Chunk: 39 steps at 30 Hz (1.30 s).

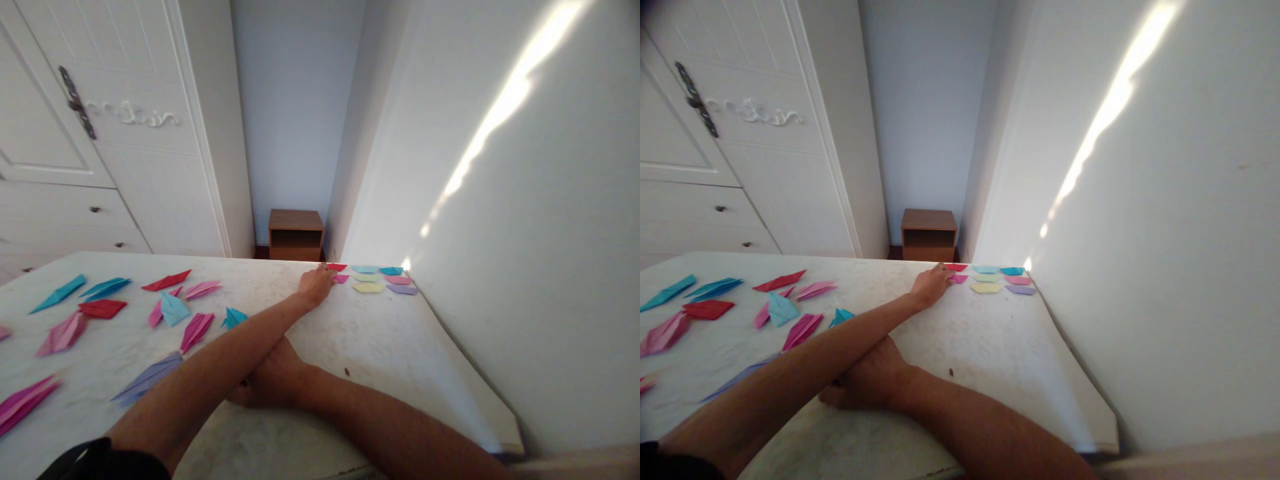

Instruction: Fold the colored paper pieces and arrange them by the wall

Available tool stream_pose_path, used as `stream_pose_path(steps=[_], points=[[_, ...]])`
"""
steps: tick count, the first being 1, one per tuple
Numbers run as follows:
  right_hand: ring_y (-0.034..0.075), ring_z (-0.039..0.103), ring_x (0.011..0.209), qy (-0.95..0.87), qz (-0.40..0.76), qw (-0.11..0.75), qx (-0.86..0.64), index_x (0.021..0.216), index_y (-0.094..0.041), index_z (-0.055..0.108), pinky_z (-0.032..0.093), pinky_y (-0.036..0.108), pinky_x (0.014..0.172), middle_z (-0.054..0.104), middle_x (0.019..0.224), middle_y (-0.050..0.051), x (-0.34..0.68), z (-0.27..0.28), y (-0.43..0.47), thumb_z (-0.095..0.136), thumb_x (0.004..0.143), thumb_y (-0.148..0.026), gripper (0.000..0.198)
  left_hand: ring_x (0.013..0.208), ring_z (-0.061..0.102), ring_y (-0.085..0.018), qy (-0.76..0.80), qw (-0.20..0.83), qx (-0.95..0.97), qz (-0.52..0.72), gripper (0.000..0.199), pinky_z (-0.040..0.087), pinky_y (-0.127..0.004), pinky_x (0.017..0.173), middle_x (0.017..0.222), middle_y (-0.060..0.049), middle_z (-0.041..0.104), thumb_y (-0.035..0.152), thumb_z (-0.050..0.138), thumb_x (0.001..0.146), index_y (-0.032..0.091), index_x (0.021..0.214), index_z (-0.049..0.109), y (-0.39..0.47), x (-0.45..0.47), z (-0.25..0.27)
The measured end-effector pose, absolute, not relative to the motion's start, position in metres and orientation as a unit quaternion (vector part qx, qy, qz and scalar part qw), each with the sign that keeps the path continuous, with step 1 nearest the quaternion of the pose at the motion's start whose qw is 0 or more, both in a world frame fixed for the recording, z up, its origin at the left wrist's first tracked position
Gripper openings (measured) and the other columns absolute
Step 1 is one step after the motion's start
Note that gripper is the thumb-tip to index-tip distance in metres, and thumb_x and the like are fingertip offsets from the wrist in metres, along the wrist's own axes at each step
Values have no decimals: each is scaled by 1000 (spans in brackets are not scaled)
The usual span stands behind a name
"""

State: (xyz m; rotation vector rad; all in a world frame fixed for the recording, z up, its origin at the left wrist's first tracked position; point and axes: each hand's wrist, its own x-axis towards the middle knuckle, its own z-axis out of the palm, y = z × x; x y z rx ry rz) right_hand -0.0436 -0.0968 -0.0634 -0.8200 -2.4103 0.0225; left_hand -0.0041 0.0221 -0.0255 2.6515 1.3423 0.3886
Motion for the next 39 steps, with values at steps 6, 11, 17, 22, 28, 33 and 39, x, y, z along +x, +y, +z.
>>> stream_pose_path(steps=[6,11,17,22,28,33,39], points=[[25,56,103,-903,0,303,-305,113,-18,58,44,37,92,66,111,7,-43,-65,-97,52,85,-44,38,99,64,-26,450,72,881,126,33,49,-36,83,119,-9,59,36,40,96,26,116,65,24,-3,-27],[25,55,105,-911,-16,283,-298,111,-18,61,44,35,93,67,111,7,-42,-65,-96,53,86,-44,38,104,63,-25,459,81,873,141,35,49,-35,85,126,-9,56,34,44,95,27,127,54,18,-4,-24],[25,59,98,-930,-39,256,-259,101,-17,67,45,37,90,70,104,7,-40,-58,-98,54,84,-36,29,111,59,-23,471,98,856,190,39,49,-33,88,133,-10,49,33,44,95,25,134,45,7,-15,-17],[24,60,79,-950,-12,211,-228,82,-17,71,46,35,73,72,85,7,-38,-48,-102,53,84,-31,23,107,59,-22,453,108,839,281,32,48,-32,89,127,-10,52,26,43,94,21,125,53,-6,-33,-7],[21,57,72,-937,36,237,-253,75,-17,68,44,32,68,69,77,6,-35,-51,-104,56,81,-25,16,81,61,-14,383,127,841,361,29,50,-28,79,128,-8,52,26,45,93,22,117,61,-48,-78,12],[23,60,78,-887,116,284,-344,91,-16,67,46,31,68,70,89,9,-31,-57,-101,60,77,-27,19,72,58,-12,394,160,793,437,27,47,-25,73,102,-7,64,25,45,92,20,108,66,-99,-136,13],[12,47,55,-894,197,243,-322,59,-18,56,35,23,55,56,58,-1,-26,-44,-96,45,93,-40,41,53,49,-11,476,259,741,397,22,36,-22,55,58,2,57,26,53,86,18,94,72,-145,-211,-21]])
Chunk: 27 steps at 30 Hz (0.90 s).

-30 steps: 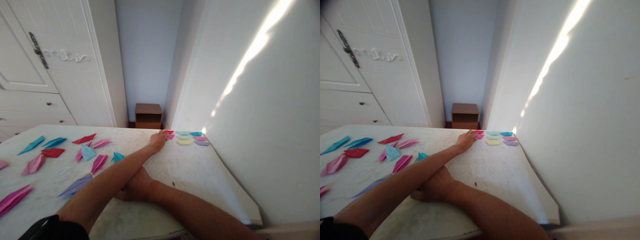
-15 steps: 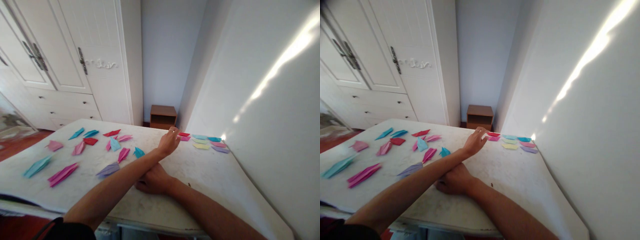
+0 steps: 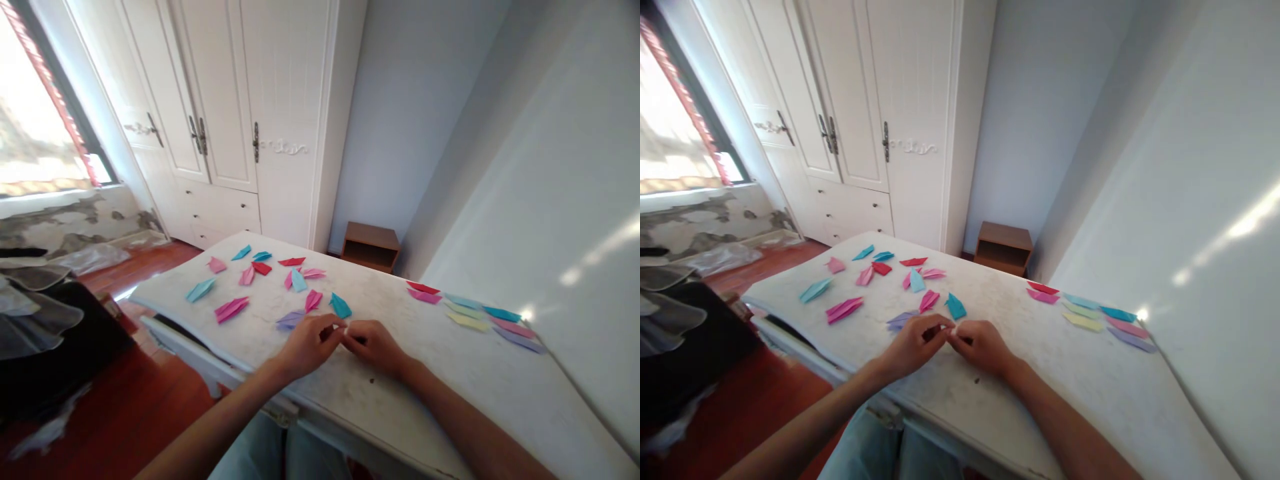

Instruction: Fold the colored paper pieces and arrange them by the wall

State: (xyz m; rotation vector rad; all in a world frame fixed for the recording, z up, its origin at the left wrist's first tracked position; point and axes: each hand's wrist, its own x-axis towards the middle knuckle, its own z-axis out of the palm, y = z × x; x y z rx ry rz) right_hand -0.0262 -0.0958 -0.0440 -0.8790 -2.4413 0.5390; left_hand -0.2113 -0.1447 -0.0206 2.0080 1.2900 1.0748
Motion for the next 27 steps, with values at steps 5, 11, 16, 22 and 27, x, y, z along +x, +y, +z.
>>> stream_pose_path(steps=[5,11,16,22,27], points=[[11,41,52,-880,194,263,-344,52,-19,44,31,25,53,45,53,-3,-25,-38,-94,43,94,-47,50,51,40,-9,488,324,702,405,22,28,-21,50,56,3,50,29,55,84,17,90,73,-159,-246,-36],[13,40,49,-853,181,306,-381,50,-21,41,31,26,51,42,50,-2,-28,-37,-97,46,91,-51,50,48,34,-7,448,464,563,517,29,23,-21,47,54,6,44,38,60,76,12,86,68,-148,-252,-40],[13,42,49,-795,193,393,-420,53,-20,48,33,26,51,44,50,-2,-44,-29,-91,48,91,-49,47,47,31,-6,422,495,510,562,27,22,-20,47,53,7,43,37,62,72,12,83,66,-148,-254,-40],[14,51,59,-811,143,400,-403,80,-18,62,40,24,56,57,67,0,-101,-6,-64,50,90,-42,29,47,34,-7,398,505,511,570,16,25,-20,47,53,7,44,29,59,71,14,76,62,-151,-255,-40],[20,63,87,-906,-32,153,-393,119,-21,61,47,28,70,61,114,9,-157,9,-44,53,89,-33,34,50,39,-8,402,510,517,557,10,28,-21,48,55,5,47,24,56,69,15,73,59,-150,-254,-39]])
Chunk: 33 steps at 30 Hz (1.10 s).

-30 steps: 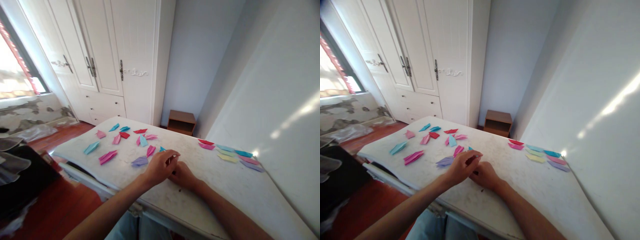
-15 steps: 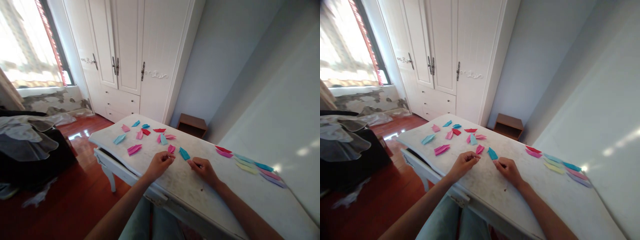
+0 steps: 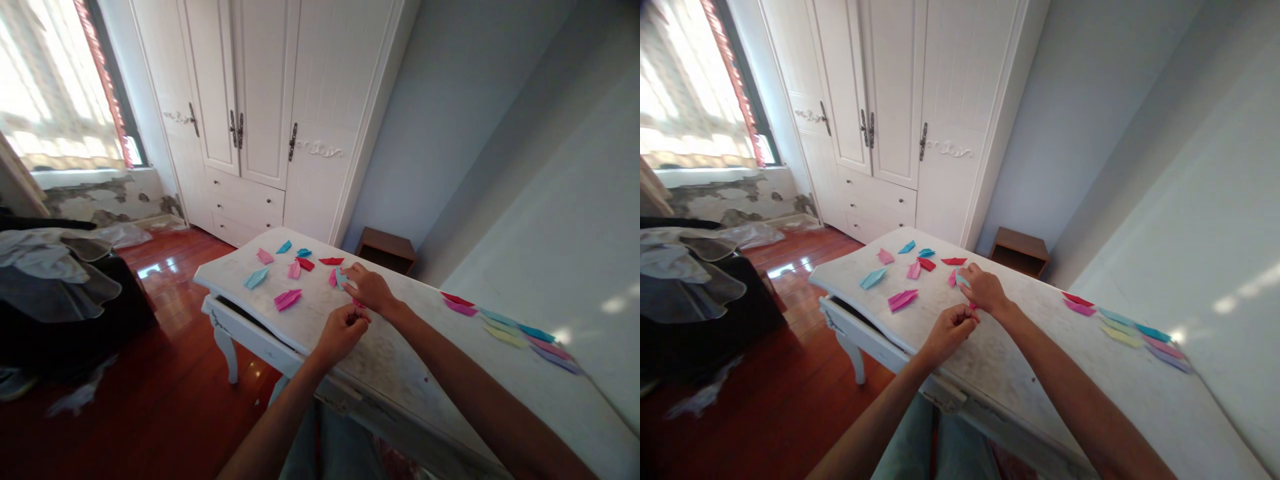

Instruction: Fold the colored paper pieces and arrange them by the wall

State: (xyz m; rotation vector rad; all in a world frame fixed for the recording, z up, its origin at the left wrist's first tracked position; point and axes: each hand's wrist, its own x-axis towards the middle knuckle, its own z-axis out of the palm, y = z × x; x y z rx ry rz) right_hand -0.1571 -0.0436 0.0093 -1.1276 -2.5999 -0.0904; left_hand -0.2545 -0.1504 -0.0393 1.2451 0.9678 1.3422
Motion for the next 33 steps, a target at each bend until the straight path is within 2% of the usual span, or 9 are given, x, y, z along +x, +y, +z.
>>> stream_pose_path(steps=[2,5,9,12,16,19,22,28,33], points=[[24,63,94,-914,-74,70,-393,121,-22,61,49,31,73,54,129,11,-174,11,-36,55,88,-39,38,51,41,-9,398,511,515,562,10,29,-22,49,57,4,49,23,55,68,16,73,59,-150,-254,-41],[29,63,100,-915,-83,21,-395,130,-21,56,50,36,77,46,141,14,-188,10,-23,56,86,-49,52,51,42,-9,393,506,510,575,9,31,-22,50,57,4,49,22,55,69,16,73,60,-149,-254,-43],[29,61,109,-928,-46,-24,-369,123,-18,62,48,36,87,57,133,14,-191,8,-7,55,89,-47,46,51,42,-9,398,502,509,575,10,31,-22,49,56,4,49,22,54,70,16,73,60,-148,-254,-45],[30,58,114,-935,-28,-29,-351,121,-16,64,46,36,92,62,127,15,-187,9,1,59,86,-48,47,51,43,-9,403,500,506,576,10,31,-22,50,56,4,50,22,55,69,16,74,61,-148,-254,-45],[32,55,120,-940,18,-12,-341,135,-11,53,44,39,97,58,133,17,-182,9,9,70,75,-51,73,51,43,-9,402,502,499,580,11,31,-22,49,56,4,49,22,55,69,16,75,61,-148,-254,-44],[31,57,116,-939,53,-11,-339,137,-11,50,45,37,95,58,132,17,-180,9,14,77,69,-46,80,50,42,-9,404,502,498,580,11,31,-22,48,56,4,49,22,54,70,15,75,61,-148,-254,-43],[28,63,106,-936,68,-9,-344,134,-12,53,48,34,87,62,126,16,-180,10,15,76,71,-40,73,51,43,-9,405,497,502,580,13,31,-21,49,57,4,51,22,53,70,15,76,62,-149,-254,-43],[23,66,93,-942,47,39,-331,106,-19,67,49,32,80,71,105,9,-178,10,7,64,84,-42,32,50,41,-8,407,496,500,583,14,29,-21,47,55,4,49,23,53,71,14,76,61,-151,-254,-40],[25,62,111,-945,-1,124,-303,103,-20,70,48,36,92,67,121,9,-173,3,0,52,92,-37,27,49,41,-8,407,497,497,583,14,29,-21,47,55,4,49,23,53,72,14,78,61,-150,-254,-40]])
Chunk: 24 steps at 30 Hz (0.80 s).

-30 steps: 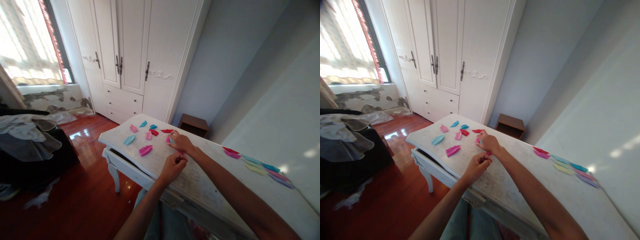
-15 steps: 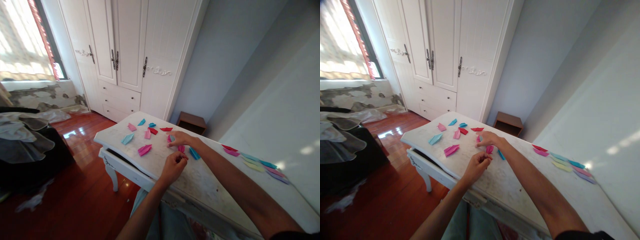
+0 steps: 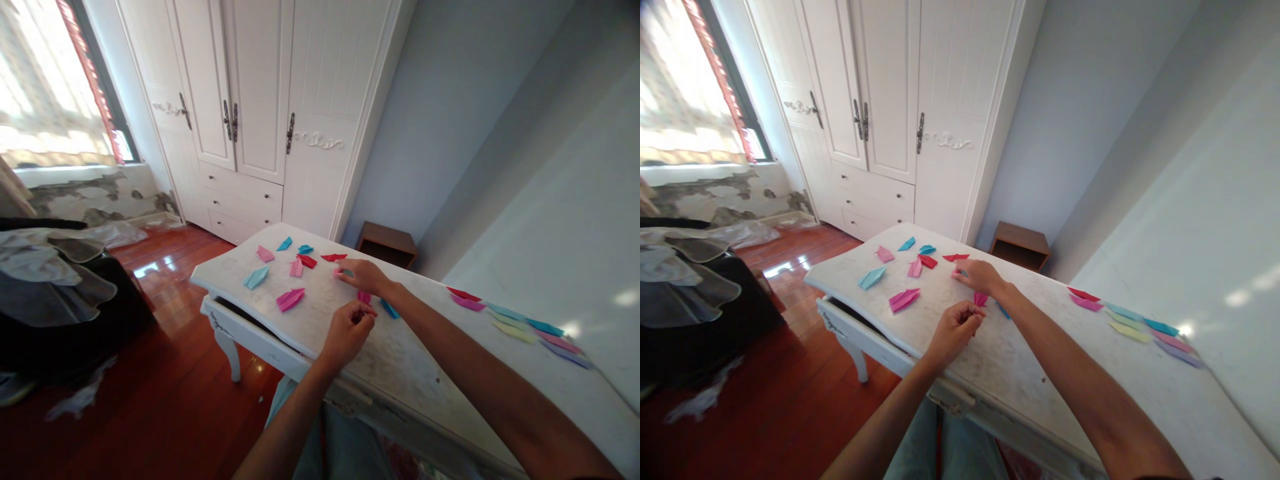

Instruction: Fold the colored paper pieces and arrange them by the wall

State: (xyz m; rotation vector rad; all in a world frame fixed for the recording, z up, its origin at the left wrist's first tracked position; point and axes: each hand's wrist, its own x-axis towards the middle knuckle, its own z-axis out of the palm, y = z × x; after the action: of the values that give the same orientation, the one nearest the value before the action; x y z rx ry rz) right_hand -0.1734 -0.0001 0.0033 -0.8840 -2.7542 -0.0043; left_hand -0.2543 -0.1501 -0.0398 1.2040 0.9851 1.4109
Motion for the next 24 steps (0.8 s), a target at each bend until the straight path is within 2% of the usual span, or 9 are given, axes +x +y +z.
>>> stream_pose_path(steps=[3,6,9,11,14,16,17,20,24], points=[[22,54,123,-933,31,206,-292,100,-22,71,44,36,100,62,129,7,-172,2,-4,48,95,-37,28,48,40,-8,408,498,496,582,14,29,-20,47,55,5,49,23,53,73,14,79,61,-149,-254,-41],[23,54,123,-889,115,321,-306,93,-22,73,47,36,97,65,126,7,-174,2,-7,48,94,-43,33,48,41,-8,407,500,492,585,14,29,-20,46,54,5,48,24,53,74,14,79,61,-149,-254,-41],[24,68,95,-807,226,416,-353,92,-19,74,57,33,71,65,123,10,-177,2,-8,54,87,-55,42,48,40,-8,409,500,492,584,14,29,-20,46,54,5,48,25,54,74,14,79,61,-150,-254,-41],[18,67,64,-754,292,445,-386,91,-17,73,53,28,47,67,119,11,-178,2,-10,58,80,-61,47,47,39,-8,410,501,492,582,14,29,-20,46,53,5,47,25,54,75,14,80,61,-150,-254,-40],[9,52,41,-692,355,483,-402,85,-16,71,42,22,33,71,82,5,-179,3,-12,66,72,-62,49,46,39,-8,407,505,489,583,15,29,-20,45,53,6,47,26,54,76,14,80,61,-150,-254,-39],[7,44,36,-652,404,511,-388,77,-16,69,39,19,32,59,54,-3,-179,4,-14,71,69,-60,45,46,39,-7,407,508,486,583,15,29,-19,45,52,6,46,26,55,75,14,80,61,-150,-254,-39],[5,40,34,-629,436,522,-376,72,-16,66,38,19,32,53,49,-5,-179,5,-15,74,67,-59,44,46,38,-7,407,509,486,582,15,29,-19,45,52,6,46,27,55,75,14,81,61,-150,-254,-39],[1,33,32,-553,534,544,-337,66,-17,60,37,17,30,57,55,-6,-180,9,-19,80,61,-55,43,45,38,-7,413,507,487,580,16,30,-19,45,52,6,46,27,55,74,14,81,61,-149,-254,-38],[0,35,32,-501,600,537,-316,73,-18,61,42,16,33,67,70,-3,-180,15,-28,83,58,-53,44,45,38,-8,419,502,489,578,17,31,-20,45,51,6,46,28,54,75,14,81,61,-149,-254,-38]])
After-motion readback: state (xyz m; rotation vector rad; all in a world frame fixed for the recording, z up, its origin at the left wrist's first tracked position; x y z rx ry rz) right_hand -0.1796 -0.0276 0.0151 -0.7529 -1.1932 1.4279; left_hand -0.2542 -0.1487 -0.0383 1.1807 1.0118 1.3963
